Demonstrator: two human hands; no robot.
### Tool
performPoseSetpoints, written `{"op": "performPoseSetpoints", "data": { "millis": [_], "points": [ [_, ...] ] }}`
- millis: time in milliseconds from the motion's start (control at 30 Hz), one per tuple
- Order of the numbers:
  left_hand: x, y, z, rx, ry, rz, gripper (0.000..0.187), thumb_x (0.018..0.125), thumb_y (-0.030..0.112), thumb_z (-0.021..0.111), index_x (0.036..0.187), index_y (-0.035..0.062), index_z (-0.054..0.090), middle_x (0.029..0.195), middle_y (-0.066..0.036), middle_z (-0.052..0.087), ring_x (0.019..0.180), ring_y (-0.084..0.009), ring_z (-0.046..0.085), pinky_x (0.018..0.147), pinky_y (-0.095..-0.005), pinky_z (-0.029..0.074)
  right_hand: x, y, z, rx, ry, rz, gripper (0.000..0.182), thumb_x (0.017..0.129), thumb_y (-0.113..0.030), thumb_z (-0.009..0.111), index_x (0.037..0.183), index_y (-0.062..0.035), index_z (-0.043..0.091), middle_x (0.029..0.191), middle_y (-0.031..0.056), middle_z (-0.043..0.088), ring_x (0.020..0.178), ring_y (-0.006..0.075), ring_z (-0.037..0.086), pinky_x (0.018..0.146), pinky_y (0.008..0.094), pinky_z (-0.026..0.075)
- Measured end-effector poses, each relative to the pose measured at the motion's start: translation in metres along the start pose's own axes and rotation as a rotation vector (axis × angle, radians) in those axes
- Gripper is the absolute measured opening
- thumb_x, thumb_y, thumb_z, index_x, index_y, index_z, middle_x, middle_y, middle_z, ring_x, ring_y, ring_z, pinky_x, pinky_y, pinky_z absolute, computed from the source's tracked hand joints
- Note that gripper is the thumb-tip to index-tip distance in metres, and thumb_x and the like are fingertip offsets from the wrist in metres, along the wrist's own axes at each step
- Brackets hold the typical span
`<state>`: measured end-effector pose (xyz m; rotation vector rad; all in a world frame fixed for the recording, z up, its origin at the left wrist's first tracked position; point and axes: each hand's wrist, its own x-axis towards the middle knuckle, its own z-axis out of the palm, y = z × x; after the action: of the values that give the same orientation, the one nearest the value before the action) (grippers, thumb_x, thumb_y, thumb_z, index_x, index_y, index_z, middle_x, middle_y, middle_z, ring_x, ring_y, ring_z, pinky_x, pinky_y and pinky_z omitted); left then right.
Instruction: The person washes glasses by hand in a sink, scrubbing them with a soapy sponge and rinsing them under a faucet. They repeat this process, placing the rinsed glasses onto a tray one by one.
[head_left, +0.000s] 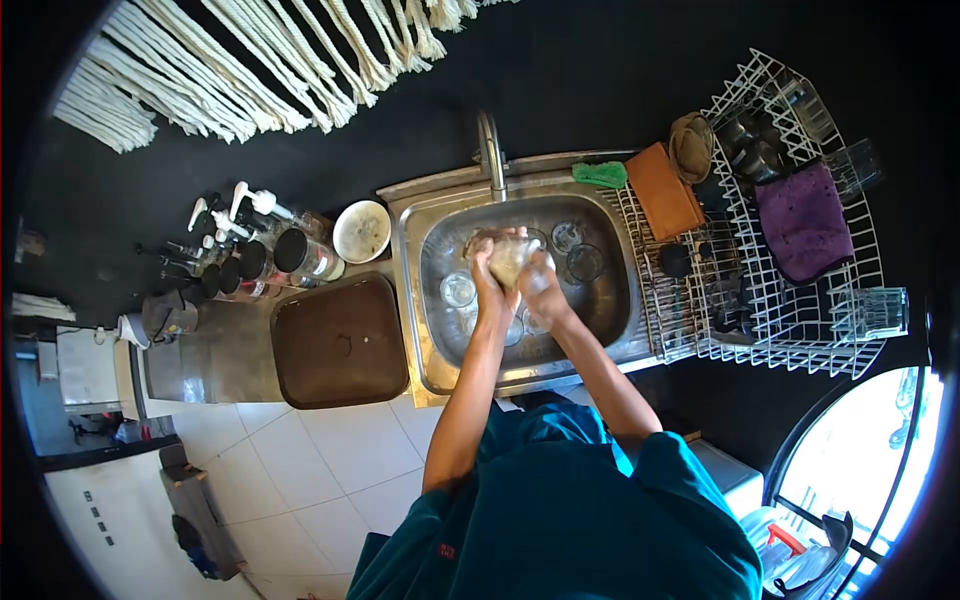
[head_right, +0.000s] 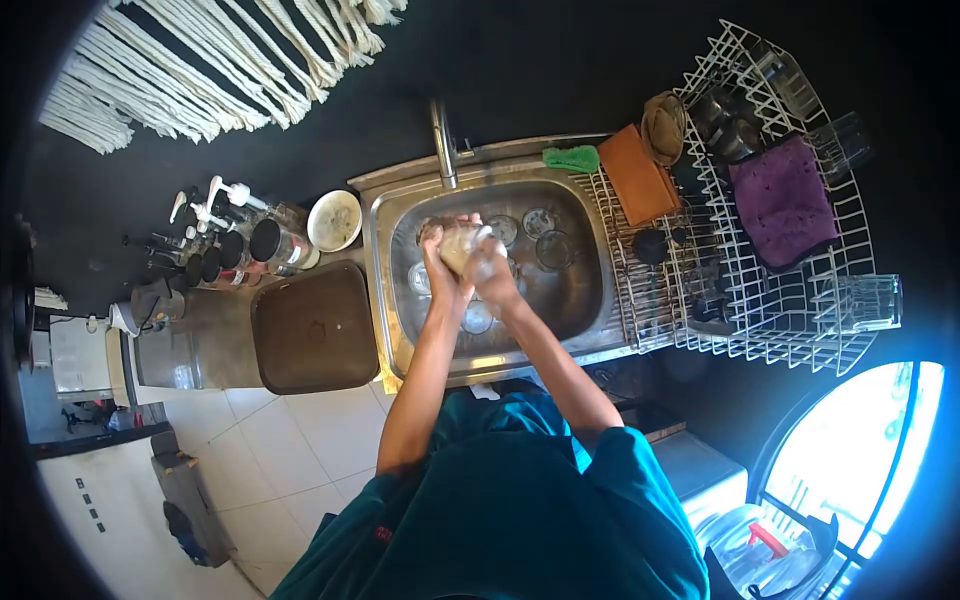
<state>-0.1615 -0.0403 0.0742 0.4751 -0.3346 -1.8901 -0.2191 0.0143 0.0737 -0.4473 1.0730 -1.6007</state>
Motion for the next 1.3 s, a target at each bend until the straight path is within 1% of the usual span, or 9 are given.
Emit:
{"op": "performPoseSetpoints", "data": {
  "millis": [33,200,267,400,600,800,900,1133,1300],
  "points": [
    [-0.002,0.004,0.000,-0.011,-0.055,-0.032,0.030,0.084,0.025,0.052,0.107,0.0062,0.051,0.103,-0.014,0.059,0.105,-0.0297,0.055,0.088,-0.0421,0.048,-0.013,-0.037,0.025,0.471,0.012,0.161,0.033,0.091,-0.011,0.039,0.121,0.0029,0.042,0.119,0.0147,0.052,0.106,0.0262,0.053,0.091,0.0370,0.043],
    [-0.014,0.021,0.017,0.166,-0.063,-0.017,0.030,0.085,0.027,0.055,0.106,0.0064,0.051,0.098,-0.012,0.060,0.095,-0.0304,0.060,0.085,-0.0411,0.049,0.001,-0.015,-0.011,-0.007,-0.278,0.089,0.034,0.092,-0.013,0.039,0.121,0.0041,0.045,0.122,0.0116,0.051,0.111,0.0216,0.050,0.097,0.0305,0.040],
    [-0.010,0.018,0.009,0.198,0.111,0.012,0.032,0.086,0.030,0.055,0.109,0.0076,0.049,0.097,-0.011,0.061,0.087,-0.0286,0.062,0.076,-0.0386,0.052,-0.004,-0.032,-0.007,0.606,-0.285,0.363,0.032,0.089,-0.012,0.043,0.117,0.0031,0.049,0.117,0.0109,0.054,0.109,0.0192,0.051,0.095,0.0290,0.040],
    [-0.015,0.016,0.016,0.089,0.091,0.050,0.031,0.088,0.034,0.055,0.105,0.0089,0.052,0.094,-0.009,0.061,0.085,-0.0250,0.062,0.066,-0.0360,0.054,-0.011,-0.044,0.004,0.088,-0.325,0.177,0.040,0.082,-0.014,0.055,0.120,-0.0032,0.050,0.122,0.0084,0.051,0.109,0.0184,0.051,0.095,0.0290,0.039],
    [-0.018,0.016,0.001,0.230,-0.064,0.037,0.041,0.087,0.040,0.052,0.111,0.0060,0.053,0.108,-0.015,0.060,0.105,-0.0267,0.055,0.094,-0.0401,0.043,-0.009,-0.024,0.002,0.324,-0.473,-0.017,0.114,0.046,-0.040,0.088,0.135,0.0008,0.031,0.133,0.0156,0.043,0.127,0.0292,0.040,0.109,0.0424,0.028],
    [-0.042,0.045,0.006,0.207,-0.159,-0.041,0.053,0.089,0.040,0.053,0.124,0.0030,0.039,0.112,-0.015,0.057,0.101,-0.0274,0.059,0.084,-0.0440,0.051,0.001,-0.060,-0.010,0.072,-0.565,-0.058,0.096,0.061,-0.043,0.080,0.134,0.0028,0.037,0.124,0.0183,0.051,0.125,0.0291,0.041,0.108,0.0430,0.029],
    [-0.029,0.064,-0.010,0.076,-0.188,-0.527,0.064,0.087,0.052,0.049,0.129,0.0050,0.040,0.120,-0.017,0.053,0.107,-0.0385,0.055,0.080,-0.0513,0.052,0.006,-0.084,-0.014,-0.382,-0.644,0.017,0.066,0.074,-0.045,0.070,0.124,-0.0050,0.055,0.122,0.0160,0.055,0.123,0.0255,0.042,0.102,0.0395,0.034],
    [-0.031,0.073,-0.009,0.190,-0.151,-0.528,0.045,0.087,0.040,0.051,0.114,0.0036,0.049,0.106,-0.020,0.059,0.093,-0.0380,0.058,0.079,-0.0468,0.052,0.022,-0.121,0.015,-0.624,-0.828,0.272,0.087,0.068,-0.053,0.072,0.123,0.0076,0.046,0.111,0.0185,0.058,0.115,0.0293,0.045,0.101,0.0351,0.033],
    [-0.032,0.065,-0.012,-0.046,-0.232,-0.503,0.038,0.084,0.033,0.054,0.109,0.0047,0.054,0.110,-0.020,0.059,0.094,-0.0357,0.059,0.083,-0.0471,0.049,0.006,-0.132,0.051,-0.864,-0.534,0.363,0.058,0.068,-0.022,0.079,0.112,0.0027,0.050,0.116,0.0127,0.050,0.105,0.0154,0.052,0.081,0.0258,0.047]
  ]
}}
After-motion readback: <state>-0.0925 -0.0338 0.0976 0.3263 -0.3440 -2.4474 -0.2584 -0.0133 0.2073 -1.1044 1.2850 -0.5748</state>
